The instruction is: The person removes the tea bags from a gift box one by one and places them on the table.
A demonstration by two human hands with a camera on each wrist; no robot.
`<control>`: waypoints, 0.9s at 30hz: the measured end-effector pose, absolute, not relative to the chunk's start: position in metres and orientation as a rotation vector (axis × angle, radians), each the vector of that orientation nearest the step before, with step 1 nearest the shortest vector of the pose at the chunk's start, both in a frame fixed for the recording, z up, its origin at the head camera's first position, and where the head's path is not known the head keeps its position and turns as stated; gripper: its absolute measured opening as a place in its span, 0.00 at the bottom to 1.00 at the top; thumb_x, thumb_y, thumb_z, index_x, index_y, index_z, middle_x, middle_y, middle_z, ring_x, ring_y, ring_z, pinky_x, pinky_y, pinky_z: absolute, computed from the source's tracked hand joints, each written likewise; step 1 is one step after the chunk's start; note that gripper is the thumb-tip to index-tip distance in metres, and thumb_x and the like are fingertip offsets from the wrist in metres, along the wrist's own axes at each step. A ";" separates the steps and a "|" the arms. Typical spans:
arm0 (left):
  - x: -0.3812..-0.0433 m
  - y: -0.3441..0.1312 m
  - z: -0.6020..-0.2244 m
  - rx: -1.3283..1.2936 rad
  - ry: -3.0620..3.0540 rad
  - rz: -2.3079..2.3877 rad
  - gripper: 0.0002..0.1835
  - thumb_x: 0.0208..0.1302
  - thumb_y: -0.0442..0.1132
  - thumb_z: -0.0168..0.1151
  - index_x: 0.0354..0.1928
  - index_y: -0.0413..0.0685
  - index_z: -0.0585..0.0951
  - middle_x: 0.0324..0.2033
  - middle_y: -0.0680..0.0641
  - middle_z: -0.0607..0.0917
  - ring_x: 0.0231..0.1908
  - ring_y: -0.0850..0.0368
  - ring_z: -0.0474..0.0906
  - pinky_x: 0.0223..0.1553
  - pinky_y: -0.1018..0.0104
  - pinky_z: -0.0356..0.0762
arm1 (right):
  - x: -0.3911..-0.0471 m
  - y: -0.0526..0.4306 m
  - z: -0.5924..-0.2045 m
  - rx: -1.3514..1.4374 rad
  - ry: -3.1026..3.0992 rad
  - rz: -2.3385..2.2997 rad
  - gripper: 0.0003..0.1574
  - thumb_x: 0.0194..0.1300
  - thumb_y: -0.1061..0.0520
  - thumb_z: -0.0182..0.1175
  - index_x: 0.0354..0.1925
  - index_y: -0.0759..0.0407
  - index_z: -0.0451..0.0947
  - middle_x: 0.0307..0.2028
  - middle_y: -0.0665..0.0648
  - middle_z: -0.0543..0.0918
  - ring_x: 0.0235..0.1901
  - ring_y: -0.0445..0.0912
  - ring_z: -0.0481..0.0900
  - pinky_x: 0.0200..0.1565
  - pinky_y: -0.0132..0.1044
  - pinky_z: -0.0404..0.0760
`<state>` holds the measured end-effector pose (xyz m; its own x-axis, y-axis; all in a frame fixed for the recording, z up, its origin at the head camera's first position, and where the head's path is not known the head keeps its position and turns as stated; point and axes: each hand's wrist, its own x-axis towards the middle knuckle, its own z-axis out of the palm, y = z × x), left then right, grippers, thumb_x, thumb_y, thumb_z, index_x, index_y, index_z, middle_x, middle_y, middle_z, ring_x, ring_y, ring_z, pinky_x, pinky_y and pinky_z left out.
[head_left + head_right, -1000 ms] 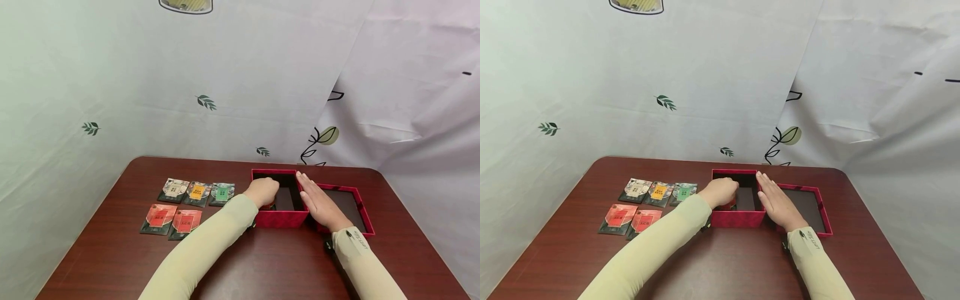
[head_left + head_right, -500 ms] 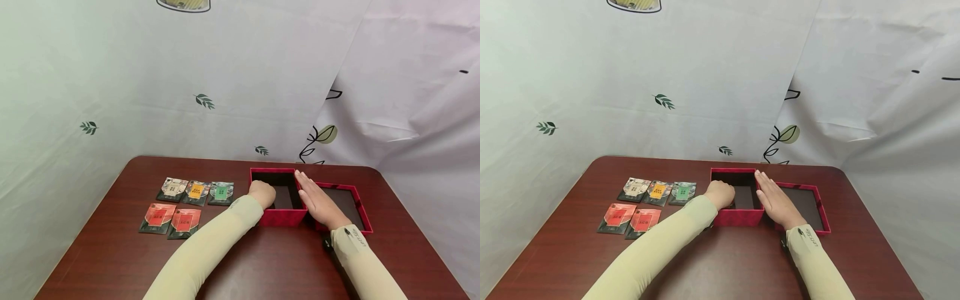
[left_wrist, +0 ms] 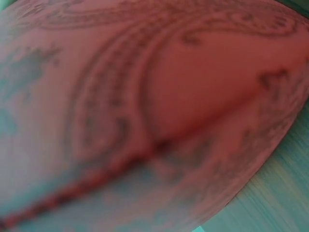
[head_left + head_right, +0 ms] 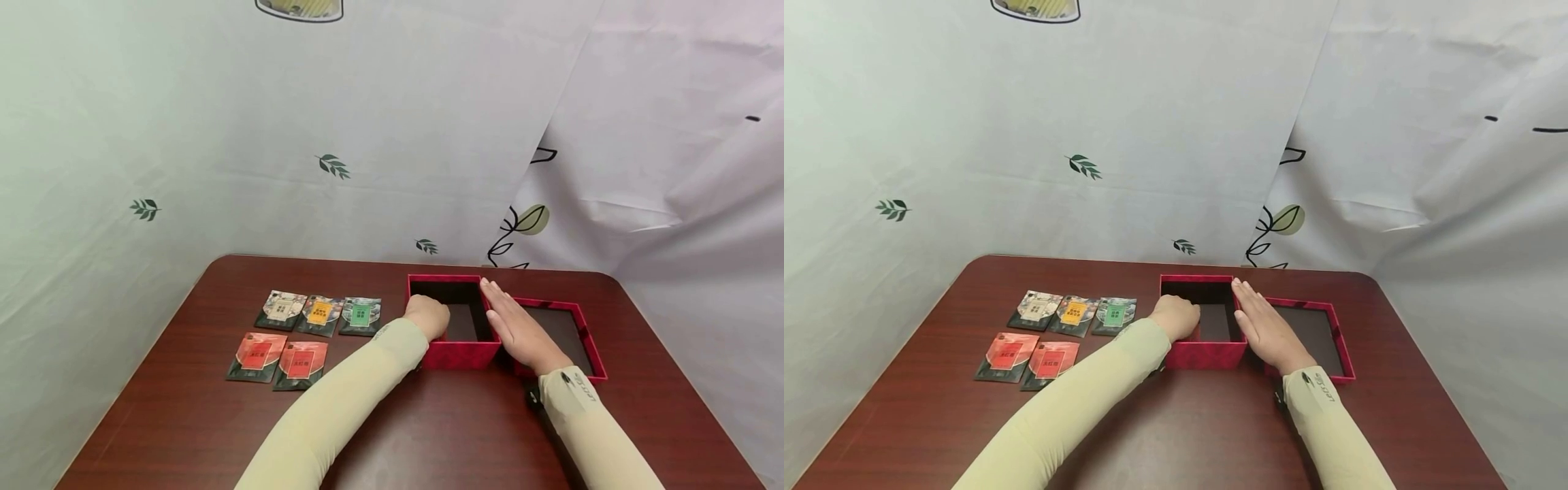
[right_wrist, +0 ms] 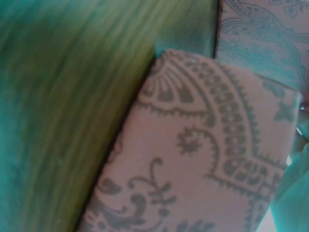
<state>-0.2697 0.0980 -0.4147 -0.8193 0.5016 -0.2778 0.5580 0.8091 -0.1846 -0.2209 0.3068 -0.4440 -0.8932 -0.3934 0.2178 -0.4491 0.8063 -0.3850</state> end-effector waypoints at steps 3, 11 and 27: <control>-0.271 0.095 -0.414 0.844 2.776 -0.339 0.05 0.67 0.47 0.65 0.35 0.61 0.88 0.34 0.55 0.87 0.30 0.61 0.78 0.32 0.62 0.82 | -0.222 0.306 -0.444 0.682 -2.858 0.664 0.38 0.82 0.48 0.42 0.81 0.54 0.45 0.80 0.56 0.51 0.79 0.55 0.44 0.75 0.53 0.49; -0.274 0.089 -0.409 0.973 2.800 -0.023 0.09 0.71 0.43 0.60 0.49 0.58 0.86 0.51 0.51 0.83 0.44 0.57 0.81 0.43 0.58 0.82 | -0.220 0.307 -0.444 0.680 -2.861 0.670 0.38 0.82 0.46 0.41 0.81 0.55 0.45 0.80 0.57 0.50 0.79 0.55 0.43 0.77 0.41 0.42; -0.281 0.063 -0.390 1.093 2.502 0.812 0.07 0.70 0.32 0.61 0.42 0.48 0.86 0.34 0.53 0.86 0.34 0.64 0.78 0.40 0.73 0.77 | -0.220 0.307 -0.444 0.641 -2.891 0.663 0.39 0.82 0.44 0.40 0.82 0.51 0.42 0.80 0.54 0.48 0.79 0.52 0.42 0.75 0.53 0.49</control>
<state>-0.2810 0.0631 -0.3898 -0.6693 0.7419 -0.0399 0.5771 0.5530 0.6009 -0.2204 0.3066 -0.4436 -0.9054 -0.3779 0.1936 -0.4245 0.8159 -0.3926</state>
